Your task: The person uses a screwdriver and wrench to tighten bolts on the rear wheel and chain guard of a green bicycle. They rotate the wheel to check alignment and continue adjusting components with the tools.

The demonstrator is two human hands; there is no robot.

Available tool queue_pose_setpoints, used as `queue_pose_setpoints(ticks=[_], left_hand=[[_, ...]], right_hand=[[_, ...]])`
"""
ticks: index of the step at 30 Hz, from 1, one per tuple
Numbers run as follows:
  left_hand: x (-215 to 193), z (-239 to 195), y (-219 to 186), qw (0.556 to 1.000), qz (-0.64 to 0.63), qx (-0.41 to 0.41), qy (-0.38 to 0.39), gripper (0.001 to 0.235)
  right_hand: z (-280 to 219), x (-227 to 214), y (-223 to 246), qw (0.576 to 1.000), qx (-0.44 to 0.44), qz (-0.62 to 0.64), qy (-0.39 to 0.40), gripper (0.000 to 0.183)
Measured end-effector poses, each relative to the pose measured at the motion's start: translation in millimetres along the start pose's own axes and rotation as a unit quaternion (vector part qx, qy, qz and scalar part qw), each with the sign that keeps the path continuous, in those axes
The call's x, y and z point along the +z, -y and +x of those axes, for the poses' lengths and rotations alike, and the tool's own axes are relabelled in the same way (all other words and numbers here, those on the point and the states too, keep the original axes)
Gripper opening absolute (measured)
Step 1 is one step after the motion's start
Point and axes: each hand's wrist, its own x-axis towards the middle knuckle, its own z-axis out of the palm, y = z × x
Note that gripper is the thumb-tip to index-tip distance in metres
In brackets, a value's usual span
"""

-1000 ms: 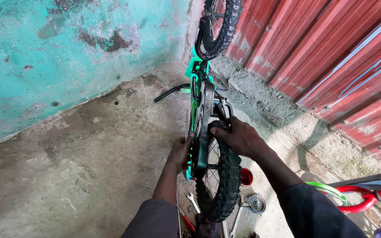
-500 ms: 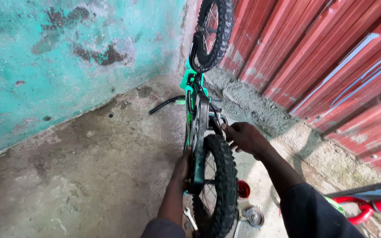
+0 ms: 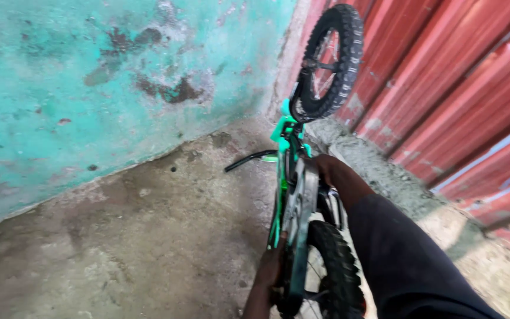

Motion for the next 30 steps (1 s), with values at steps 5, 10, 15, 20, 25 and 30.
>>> queue_pose_setpoints(ticks=[5,10,15,20,25,30], left_hand=[[-0.6,-14.0,-1.3,1.000,0.003,0.020,0.013,0.069],[8.7,-51.4,5.4,0.995,-0.048,0.082,-0.014,0.057],[-6.5,-116.3,-42.8,0.988,0.035,0.148,-0.036,0.050],[-42.1,-165.8,-96.0,0.969,0.123,0.194,-0.093,0.040],[-79.8,-148.5,-101.7,0.898,0.284,0.279,-0.188,0.054],[-113.3,-144.5,-90.3,0.857,0.405,0.209,-0.240,0.066]], right_hand=[[-209.5,-2.6,95.5,1.000,-0.001,-0.019,0.022,0.023],[-215.7,13.7,-18.8,0.979,-0.015,0.196,-0.045,0.025],[-284.0,-21.0,42.1,0.974,-0.089,0.205,-0.042,0.030],[-427.2,-58.1,182.0,0.816,-0.168,0.550,0.049,0.022],[-504.1,-84.2,270.1,0.805,-0.134,0.570,0.094,0.049],[-516.5,-59.0,277.8,0.820,-0.047,0.565,0.077,0.101]])
